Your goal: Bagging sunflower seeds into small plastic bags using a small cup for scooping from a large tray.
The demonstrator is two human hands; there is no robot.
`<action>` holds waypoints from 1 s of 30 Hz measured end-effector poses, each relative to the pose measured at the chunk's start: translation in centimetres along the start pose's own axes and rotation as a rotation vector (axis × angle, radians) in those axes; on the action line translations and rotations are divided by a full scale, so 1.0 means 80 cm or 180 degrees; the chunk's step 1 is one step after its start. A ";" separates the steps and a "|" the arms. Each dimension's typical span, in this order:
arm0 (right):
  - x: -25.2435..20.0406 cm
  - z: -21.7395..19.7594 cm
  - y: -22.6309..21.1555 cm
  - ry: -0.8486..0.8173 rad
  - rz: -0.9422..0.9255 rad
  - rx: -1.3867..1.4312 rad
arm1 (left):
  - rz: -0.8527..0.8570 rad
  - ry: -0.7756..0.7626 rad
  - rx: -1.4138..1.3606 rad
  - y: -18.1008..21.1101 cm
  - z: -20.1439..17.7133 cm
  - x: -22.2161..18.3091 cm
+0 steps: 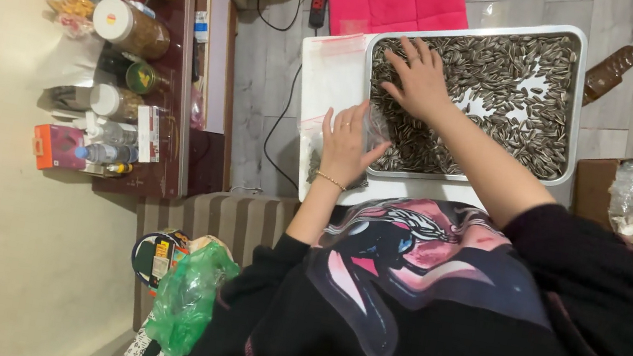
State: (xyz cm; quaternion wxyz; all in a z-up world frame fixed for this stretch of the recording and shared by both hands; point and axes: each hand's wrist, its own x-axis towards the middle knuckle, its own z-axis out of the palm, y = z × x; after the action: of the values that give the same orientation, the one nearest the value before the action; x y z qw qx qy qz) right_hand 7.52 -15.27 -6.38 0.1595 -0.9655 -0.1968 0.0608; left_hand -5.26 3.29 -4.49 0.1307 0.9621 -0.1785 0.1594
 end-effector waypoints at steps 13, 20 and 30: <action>-0.081 0.084 0.129 0.0596 -0.0373 -0.0802 | -0.0176 -0.0059 -0.0656 -0.012 0.006 -0.012; -0.147 0.036 0.151 0.1530 0.0141 -0.0119 | 0.0057 -0.0135 -0.0778 0.003 0.023 0.009; -0.126 0.106 0.147 0.1318 0.0692 0.1120 | 0.0333 -0.0281 -0.0789 0.026 0.053 0.013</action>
State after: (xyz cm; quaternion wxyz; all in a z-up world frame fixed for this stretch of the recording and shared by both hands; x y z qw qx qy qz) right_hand 0.97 -27.11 -17.73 0.3538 -0.9303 -0.0418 -0.0875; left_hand -4.06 -0.20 -7.62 0.2321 0.9340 -0.2524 0.1002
